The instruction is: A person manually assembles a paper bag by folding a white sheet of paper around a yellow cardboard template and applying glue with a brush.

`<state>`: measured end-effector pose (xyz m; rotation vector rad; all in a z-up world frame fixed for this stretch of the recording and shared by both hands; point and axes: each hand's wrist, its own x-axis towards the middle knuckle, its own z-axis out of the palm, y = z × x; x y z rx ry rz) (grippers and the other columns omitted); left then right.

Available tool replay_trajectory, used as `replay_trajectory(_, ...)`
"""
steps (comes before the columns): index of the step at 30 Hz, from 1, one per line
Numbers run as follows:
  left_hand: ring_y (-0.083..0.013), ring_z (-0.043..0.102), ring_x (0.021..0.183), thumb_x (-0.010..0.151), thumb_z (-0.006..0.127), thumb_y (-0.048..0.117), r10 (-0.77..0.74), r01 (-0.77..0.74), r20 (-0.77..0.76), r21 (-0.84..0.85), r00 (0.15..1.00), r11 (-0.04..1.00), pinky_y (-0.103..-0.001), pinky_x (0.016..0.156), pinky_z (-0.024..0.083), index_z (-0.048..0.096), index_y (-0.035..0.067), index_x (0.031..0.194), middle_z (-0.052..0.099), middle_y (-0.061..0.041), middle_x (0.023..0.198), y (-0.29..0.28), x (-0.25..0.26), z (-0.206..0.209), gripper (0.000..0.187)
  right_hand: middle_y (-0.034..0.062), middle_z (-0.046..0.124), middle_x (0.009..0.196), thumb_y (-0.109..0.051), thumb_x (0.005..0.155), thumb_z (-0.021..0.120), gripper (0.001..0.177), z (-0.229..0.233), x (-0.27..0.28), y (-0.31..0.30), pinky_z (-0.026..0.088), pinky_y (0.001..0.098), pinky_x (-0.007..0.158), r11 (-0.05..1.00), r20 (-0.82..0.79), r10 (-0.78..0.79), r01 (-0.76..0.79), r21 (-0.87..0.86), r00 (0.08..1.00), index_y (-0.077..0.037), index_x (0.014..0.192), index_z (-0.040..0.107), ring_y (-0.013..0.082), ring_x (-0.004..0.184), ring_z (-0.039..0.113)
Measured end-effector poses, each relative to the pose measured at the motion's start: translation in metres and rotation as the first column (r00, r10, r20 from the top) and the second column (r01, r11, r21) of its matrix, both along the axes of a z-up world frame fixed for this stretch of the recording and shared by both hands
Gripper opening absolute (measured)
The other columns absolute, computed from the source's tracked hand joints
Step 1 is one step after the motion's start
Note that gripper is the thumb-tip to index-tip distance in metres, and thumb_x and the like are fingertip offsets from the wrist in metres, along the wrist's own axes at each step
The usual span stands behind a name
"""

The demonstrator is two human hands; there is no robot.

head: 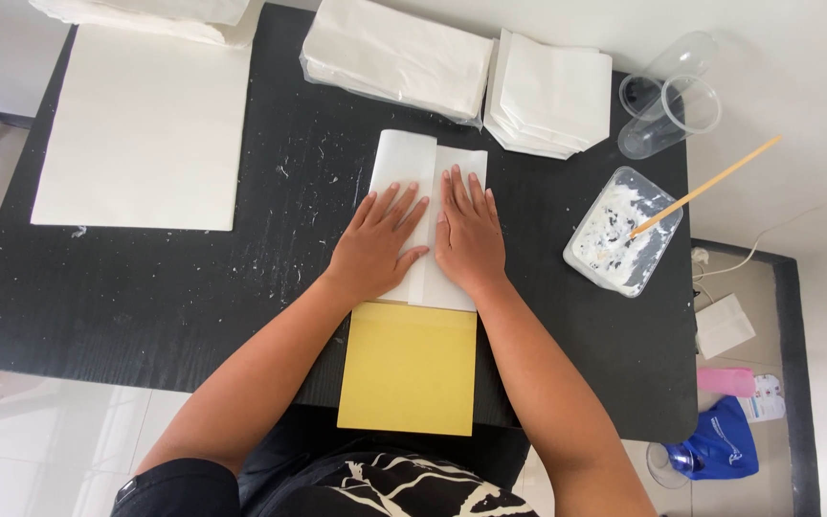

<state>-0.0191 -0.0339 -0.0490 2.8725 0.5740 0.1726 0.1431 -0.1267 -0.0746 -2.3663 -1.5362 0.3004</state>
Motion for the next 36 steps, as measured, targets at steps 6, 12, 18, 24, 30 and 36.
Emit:
replay_trajectory(6,-0.0321,0.019,0.156,0.103,0.031,0.060,0.023,-0.020,-0.034,0.068,0.999,0.997,-0.048,0.127,0.011,0.026,0.020,0.164,0.025,-0.009,0.170,-0.001,0.015,-0.024,0.073,0.0104,0.018,0.173,-0.029,0.107,0.026,0.061,-0.001,0.000,-0.001,0.003,0.0495,0.128,1.000,0.008,0.000,0.000,-0.006,1.000,-0.013,0.166,0.024,0.0332,0.159,0.012)
replay_trajectory(12,-0.0349,0.012,0.157,0.102,0.030,0.059,0.014,-0.006,-0.119,0.065,0.993,0.998,-0.050,0.127,0.008,0.023,0.021,0.164,0.017,-0.009,0.172,-0.003,0.018,-0.015,0.073,0.0128,0.021,0.172,-0.034,0.109,0.023,0.061,0.008,-0.004,0.000,0.006,0.0509,0.128,1.000,0.008,-0.007,0.007,0.005,1.000,-0.011,0.166,0.026,0.0342,0.159,0.013)
replay_trajectory(18,-0.0357,0.008,0.158,0.099,0.032,0.060,0.008,0.002,-0.156,0.065,0.988,0.998,-0.052,0.127,0.007,0.020,0.021,0.164,0.012,-0.008,0.172,-0.001,0.020,-0.017,0.077,0.0151,0.022,0.171,-0.040,0.111,0.021,0.063,0.007,-0.005,0.002,0.006,0.0525,0.127,1.000,0.035,-0.005,0.005,0.003,0.999,-0.008,0.165,0.026,0.0362,0.158,0.014)
replay_trajectory(24,-0.0364,0.006,0.158,0.100,0.034,0.055,-0.001,0.012,-0.160,0.063,0.987,0.998,-0.054,0.126,0.005,0.021,0.019,0.164,0.011,-0.009,0.172,-0.001,0.020,-0.018,0.075,0.0147,0.020,0.172,-0.039,0.111,0.020,0.063,0.009,-0.010,0.007,0.003,0.0554,0.127,0.999,0.007,-0.052,0.052,0.001,0.999,-0.008,0.165,0.026,0.0368,0.159,0.009)
replay_trajectory(30,-0.0296,0.011,0.158,0.107,0.023,0.038,-0.036,0.032,-0.070,-0.059,0.997,0.998,-0.047,0.127,0.004,0.024,0.016,0.164,0.018,-0.008,0.171,0.006,0.014,-0.025,0.061,0.0119,0.019,0.173,-0.038,0.112,0.017,0.061,0.004,-0.009,0.009,0.000,0.0552,0.127,0.997,-0.007,-0.082,0.082,0.001,0.997,-0.011,0.166,0.026,0.0346,0.159,0.006)
replay_trajectory(36,-0.0296,0.011,0.158,0.108,0.025,0.040,-0.079,0.075,-0.092,-0.042,0.993,0.996,-0.048,0.127,0.003,0.024,0.013,0.163,0.018,-0.009,0.171,-0.005,0.006,-0.017,0.061,0.0094,0.017,0.174,-0.036,0.111,0.019,0.060,0.012,-0.013,0.009,-0.002,0.0556,0.127,0.995,-0.033,-0.101,0.101,-0.007,0.994,-0.012,0.166,0.024,0.0339,0.159,0.005)
